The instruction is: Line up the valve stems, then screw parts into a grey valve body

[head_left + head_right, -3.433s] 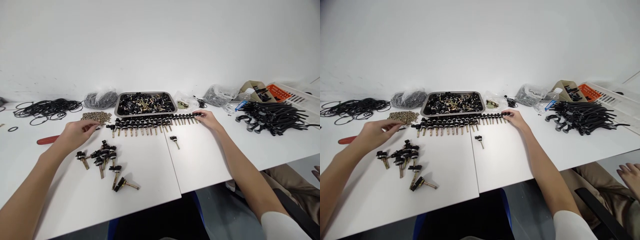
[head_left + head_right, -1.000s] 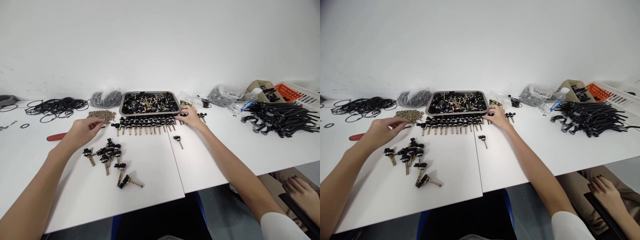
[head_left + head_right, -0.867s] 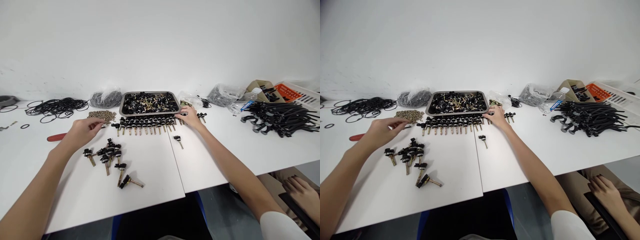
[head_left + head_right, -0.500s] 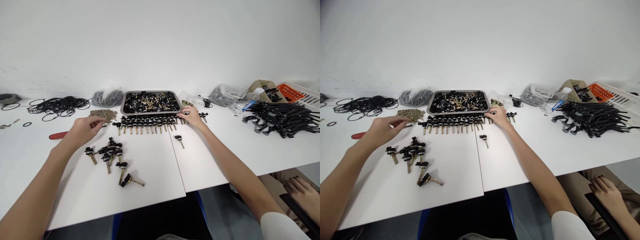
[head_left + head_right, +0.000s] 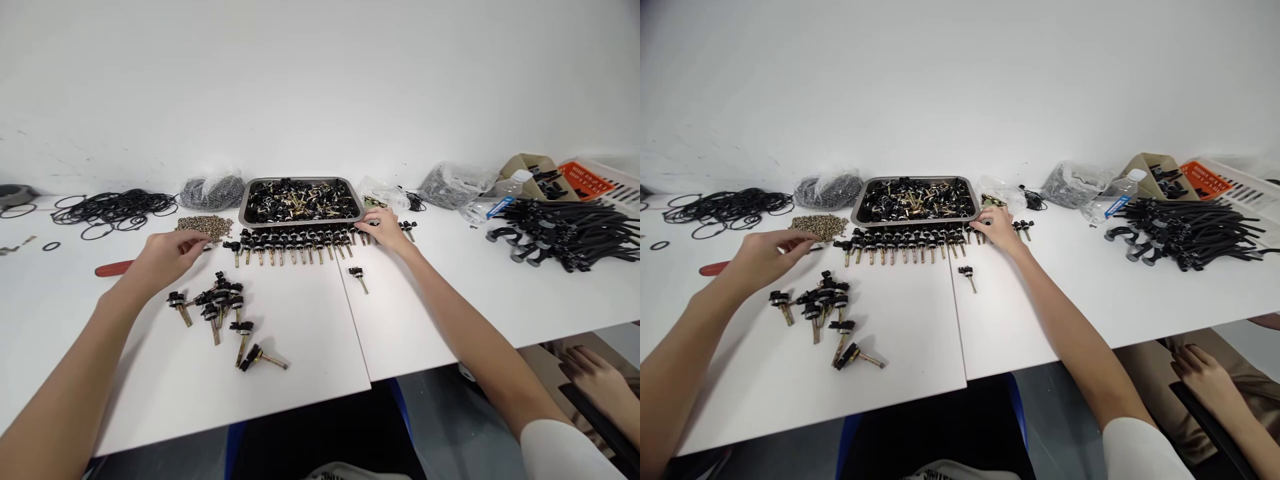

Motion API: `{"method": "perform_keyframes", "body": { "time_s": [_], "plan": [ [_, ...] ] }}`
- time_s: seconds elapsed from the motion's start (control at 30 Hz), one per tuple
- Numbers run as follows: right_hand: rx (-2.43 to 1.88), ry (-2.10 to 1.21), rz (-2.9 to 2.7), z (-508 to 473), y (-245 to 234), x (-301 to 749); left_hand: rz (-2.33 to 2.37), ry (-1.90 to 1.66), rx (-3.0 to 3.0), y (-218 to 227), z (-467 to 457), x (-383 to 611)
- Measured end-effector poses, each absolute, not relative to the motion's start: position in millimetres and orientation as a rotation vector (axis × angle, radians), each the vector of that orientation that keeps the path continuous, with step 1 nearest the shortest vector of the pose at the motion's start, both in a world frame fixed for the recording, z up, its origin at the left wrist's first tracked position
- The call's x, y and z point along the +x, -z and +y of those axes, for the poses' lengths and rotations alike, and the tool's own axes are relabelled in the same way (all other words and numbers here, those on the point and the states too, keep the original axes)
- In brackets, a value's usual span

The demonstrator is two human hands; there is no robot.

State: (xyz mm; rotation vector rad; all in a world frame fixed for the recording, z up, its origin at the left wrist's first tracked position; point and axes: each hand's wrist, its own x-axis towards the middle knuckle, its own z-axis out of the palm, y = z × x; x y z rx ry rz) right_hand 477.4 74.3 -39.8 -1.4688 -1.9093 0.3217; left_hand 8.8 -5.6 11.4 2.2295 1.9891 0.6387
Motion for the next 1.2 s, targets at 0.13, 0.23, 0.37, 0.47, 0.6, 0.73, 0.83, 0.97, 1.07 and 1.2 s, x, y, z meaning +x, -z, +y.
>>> {"method": "perform_keyframes", "body": {
  "time_s": [0.13, 0.23, 0.37, 0.47, 0.6, 0.73, 0.83, 0.97, 1.07, 1.2],
  "plan": [
    [-1.447, -0.317, -1.925, 75, 39, 479, 2.022, -0.603, 2.195, -12, -6, 9],
    [-1.447, -0.309, -1.926, 76, 39, 481, 2.015, -0.595, 2.199, -10, -4, 7],
    [-1.480, -0.312, -1.923, 76, 39, 481, 2.026, -0.570, 2.214, -6, -2, 4],
    [-1.520, -0.308, -1.927, 76, 38, 479, 2.023, -0.583, 2.208, -6, -1, 4],
    [-1.544, -0.307, -1.936, 72, 33, 482, 2.005, -0.601, 2.201, -6, -2, 5],
    [-1.482, -0.272, -1.892, 54, 14, 489, 2.015, -0.634, 2.183, -7, -4, 6],
    [-1.402, -0.366, -1.844, 31, -9, 487, 1.998, -0.658, 2.200, -7, -5, 7],
    [-1.345, -0.875, -2.153, 3, -32, 471, 1.958, -0.653, 2.216, -6, -5, 5],
    [-1.334, -1.122, -2.410, -8, -31, 456, 1.980, -0.641, 2.205, -4, -4, 3],
    [-1.293, -1.139, -2.494, -7, -20, 450, 1.988, -0.634, 2.199, -4, -4, 2]
  ]
}}
